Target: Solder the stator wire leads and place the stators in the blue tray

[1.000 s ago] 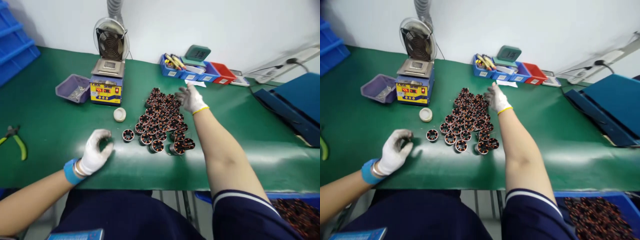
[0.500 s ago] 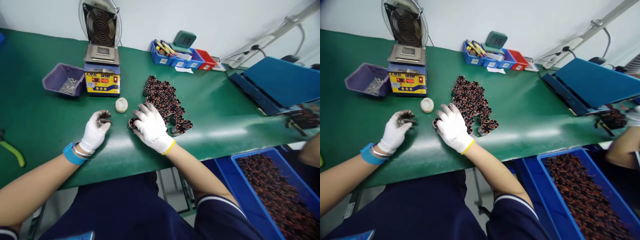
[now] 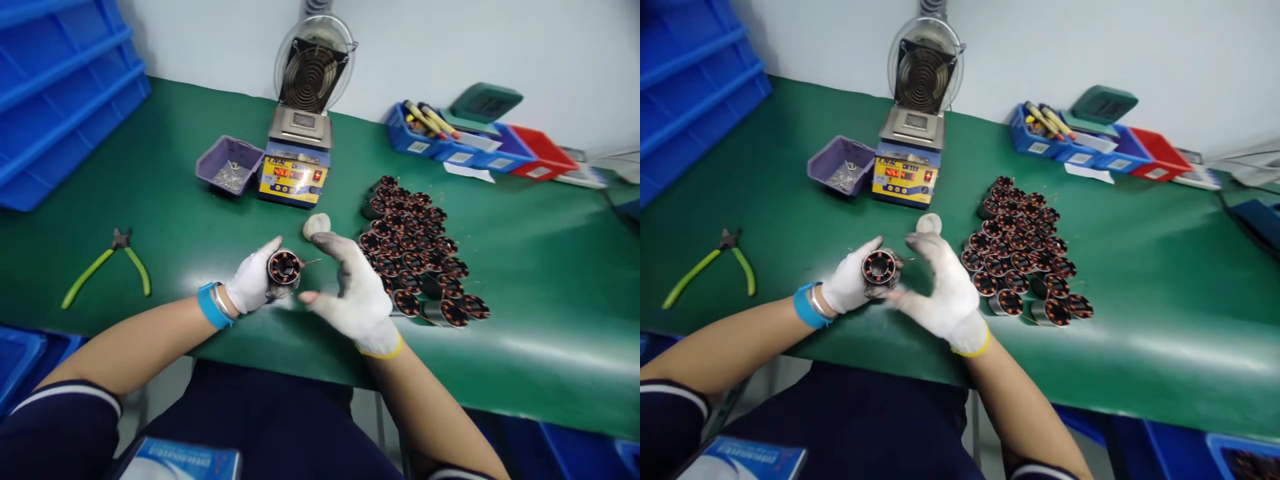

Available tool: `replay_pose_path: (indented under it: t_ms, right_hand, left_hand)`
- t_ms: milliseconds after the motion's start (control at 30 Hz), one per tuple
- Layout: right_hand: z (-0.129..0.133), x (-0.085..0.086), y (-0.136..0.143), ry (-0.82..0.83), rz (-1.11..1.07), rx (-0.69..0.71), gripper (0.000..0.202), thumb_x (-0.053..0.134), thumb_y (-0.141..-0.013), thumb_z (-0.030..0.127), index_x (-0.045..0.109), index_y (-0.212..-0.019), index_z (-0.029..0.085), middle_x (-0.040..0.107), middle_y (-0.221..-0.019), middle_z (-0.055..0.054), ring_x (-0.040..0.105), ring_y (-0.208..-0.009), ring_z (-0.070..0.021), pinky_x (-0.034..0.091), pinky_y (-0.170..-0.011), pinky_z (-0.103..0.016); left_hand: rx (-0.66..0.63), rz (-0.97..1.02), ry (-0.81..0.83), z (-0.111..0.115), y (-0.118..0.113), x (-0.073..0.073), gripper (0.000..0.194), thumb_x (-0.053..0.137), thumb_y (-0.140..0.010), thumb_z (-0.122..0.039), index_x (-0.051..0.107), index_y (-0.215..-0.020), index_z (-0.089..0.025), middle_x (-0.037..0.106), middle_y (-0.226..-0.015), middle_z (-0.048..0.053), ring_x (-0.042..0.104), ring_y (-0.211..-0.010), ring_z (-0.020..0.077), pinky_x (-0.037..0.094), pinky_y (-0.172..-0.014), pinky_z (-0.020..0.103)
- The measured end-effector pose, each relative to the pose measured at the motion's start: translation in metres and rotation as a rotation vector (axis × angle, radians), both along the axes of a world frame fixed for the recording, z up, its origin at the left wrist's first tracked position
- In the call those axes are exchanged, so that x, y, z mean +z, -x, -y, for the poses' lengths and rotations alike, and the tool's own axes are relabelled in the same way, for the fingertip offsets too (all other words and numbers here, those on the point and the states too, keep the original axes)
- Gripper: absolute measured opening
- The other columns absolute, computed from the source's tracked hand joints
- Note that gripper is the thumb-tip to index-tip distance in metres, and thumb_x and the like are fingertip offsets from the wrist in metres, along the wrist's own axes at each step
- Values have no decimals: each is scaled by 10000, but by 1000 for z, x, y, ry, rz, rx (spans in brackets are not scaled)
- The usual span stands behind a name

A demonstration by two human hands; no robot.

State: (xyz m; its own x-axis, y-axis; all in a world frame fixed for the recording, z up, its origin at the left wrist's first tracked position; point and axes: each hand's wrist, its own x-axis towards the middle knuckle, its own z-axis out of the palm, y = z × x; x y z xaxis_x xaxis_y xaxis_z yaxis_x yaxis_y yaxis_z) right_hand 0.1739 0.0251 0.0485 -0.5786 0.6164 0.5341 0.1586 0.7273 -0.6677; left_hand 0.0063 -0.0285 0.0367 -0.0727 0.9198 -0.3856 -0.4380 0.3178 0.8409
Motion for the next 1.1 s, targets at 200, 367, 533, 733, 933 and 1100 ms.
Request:
replay_pose_path:
  t_ms: [200, 367, 533, 733, 933, 1100]
  right_hand:
    - [-4, -22, -4, 336, -152, -48, 64, 693, -882, 296, 725, -887, 240, 768, -1024, -75, 710, -1120, -277, 559, -1009, -459]
    - [-2, -10, -7, 165, -115, 12, 76, 664, -889, 223, 727, -899, 265, 757, -945, -32, 712, -1084, -251, 476, -1131, -495]
    - [-3, 4, -15, 123, 28, 21, 65, 673, -871, 201, 686, -844, 259, 746, -900, -27, 709, -1091, -267, 440, -1163, -543]
    - [-2, 4, -11, 135, 21, 32, 65, 670, -887, 223, 712, -898, 270, 763, -951, -39, 718, -1085, -263, 477, -1138, -527]
    - [-3, 16, -7, -3, 49, -6, 71, 623, -901, 236, 641, -838, 263, 737, -886, -31, 718, -1058, -251, 448, -1159, -539]
    - [-3, 38, -10, -163, 126, -9, 76, 589, -905, 220, 614, -849, 265, 727, -897, -22, 700, -1105, -244, 364, -1220, -558]
  left_hand:
    - [-191, 336, 50, -5, 3, -2, 512, 570, -858, -647, 636, -653, -183, 522, -460, 9, 380, -319, 91, 220, -324, 221]
    - [-209, 342, 31, -3, 3, -8, 499, 587, -851, -642, 661, -693, -174, 575, -489, 29, 421, -328, 102, 229, -320, 222]
    - [-395, 339, 115, 0, 4, -8, 529, 555, -869, -636, 691, -705, -152, 617, -501, 73, 380, -288, 102, 182, -296, 231]
    - [-316, 313, 82, 1, 2, -4, 515, 613, -838, -652, 650, -651, -174, 589, -489, 57, 378, -298, 94, 205, -314, 230]
    - [-73, 255, 11, 3, 1, -3, 168, 747, -654, -293, 694, -754, -169, 678, -694, 41, 598, -547, 151, 448, -447, 245]
    - [201, 277, -73, -2, 10, -4, 357, 698, -712, -389, 455, -542, -191, 583, -625, -5, 545, -502, 98, 402, -414, 203]
